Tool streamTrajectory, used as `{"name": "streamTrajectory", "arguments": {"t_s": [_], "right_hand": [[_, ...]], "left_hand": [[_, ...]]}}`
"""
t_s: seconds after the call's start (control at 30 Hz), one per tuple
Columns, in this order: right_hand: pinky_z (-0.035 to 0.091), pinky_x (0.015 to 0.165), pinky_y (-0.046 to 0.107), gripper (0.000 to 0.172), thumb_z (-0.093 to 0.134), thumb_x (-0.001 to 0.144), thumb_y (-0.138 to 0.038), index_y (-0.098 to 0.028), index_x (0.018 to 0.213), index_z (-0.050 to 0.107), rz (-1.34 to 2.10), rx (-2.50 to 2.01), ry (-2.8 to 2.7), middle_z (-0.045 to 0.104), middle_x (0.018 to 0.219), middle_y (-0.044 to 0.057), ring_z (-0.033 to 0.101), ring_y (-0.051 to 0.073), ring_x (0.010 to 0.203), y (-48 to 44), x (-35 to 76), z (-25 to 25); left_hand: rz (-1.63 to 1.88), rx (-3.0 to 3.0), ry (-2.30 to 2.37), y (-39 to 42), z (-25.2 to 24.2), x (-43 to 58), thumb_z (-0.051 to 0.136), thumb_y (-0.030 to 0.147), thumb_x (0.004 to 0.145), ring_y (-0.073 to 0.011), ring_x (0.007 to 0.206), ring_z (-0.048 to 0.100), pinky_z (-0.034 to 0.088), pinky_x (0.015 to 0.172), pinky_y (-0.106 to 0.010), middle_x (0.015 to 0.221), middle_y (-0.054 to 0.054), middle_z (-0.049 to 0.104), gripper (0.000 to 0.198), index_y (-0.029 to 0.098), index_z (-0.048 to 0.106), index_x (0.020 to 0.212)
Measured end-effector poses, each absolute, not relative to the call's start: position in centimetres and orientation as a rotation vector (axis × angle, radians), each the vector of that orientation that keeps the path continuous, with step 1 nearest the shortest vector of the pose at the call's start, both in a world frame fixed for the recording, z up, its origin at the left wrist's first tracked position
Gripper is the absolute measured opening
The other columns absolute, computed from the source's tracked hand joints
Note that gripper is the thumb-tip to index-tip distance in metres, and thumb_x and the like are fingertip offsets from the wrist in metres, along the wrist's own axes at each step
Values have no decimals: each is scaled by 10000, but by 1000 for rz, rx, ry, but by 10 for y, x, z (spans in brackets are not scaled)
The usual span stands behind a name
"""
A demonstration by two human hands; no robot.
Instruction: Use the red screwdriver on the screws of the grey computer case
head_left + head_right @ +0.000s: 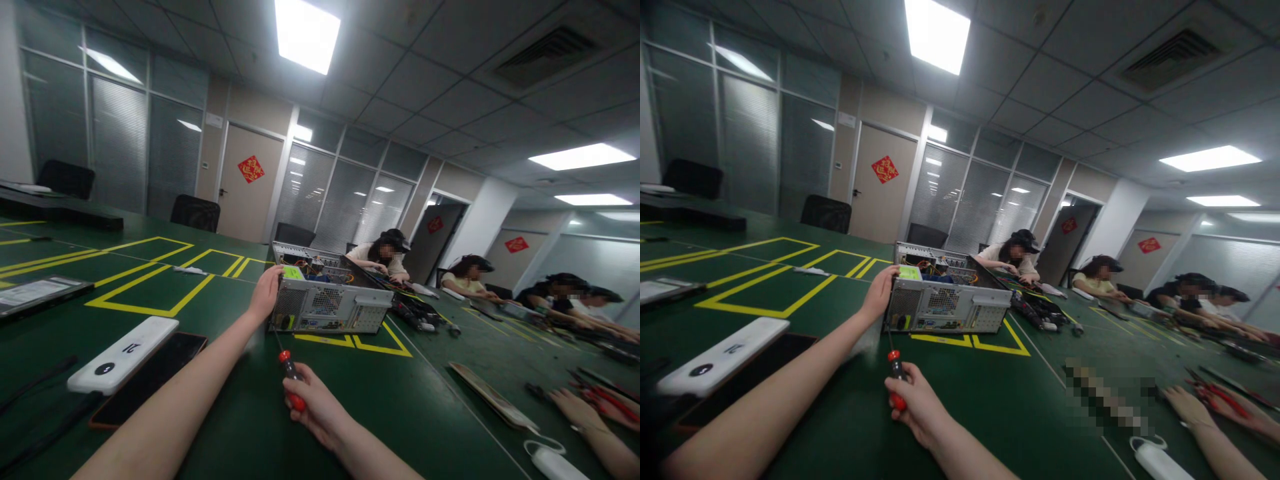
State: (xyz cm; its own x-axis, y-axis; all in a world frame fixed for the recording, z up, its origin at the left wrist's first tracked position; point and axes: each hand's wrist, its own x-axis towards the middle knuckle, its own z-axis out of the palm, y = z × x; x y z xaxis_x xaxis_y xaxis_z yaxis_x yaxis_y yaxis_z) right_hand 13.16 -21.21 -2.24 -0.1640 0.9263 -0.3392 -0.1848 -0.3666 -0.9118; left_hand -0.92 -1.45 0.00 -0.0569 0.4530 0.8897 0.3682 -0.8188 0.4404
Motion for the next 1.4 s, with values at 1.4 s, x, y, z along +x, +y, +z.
{"name": "streamTrajectory", "arguments": {"t_s": [1.4], "right_hand": [[413, 778, 389, 363, 561, 746, -198, -252, 1104, 595, 402, -1536, -1931, 498, 1158, 86, 544, 243, 891, -212, 147, -11]], "left_hand": [[2032, 2104, 930, -15, 0, -9, 222, 348, 952, -199, 1150, 526, 398, 1032, -431, 1182, -99, 590, 384, 189, 564, 1024]]}}
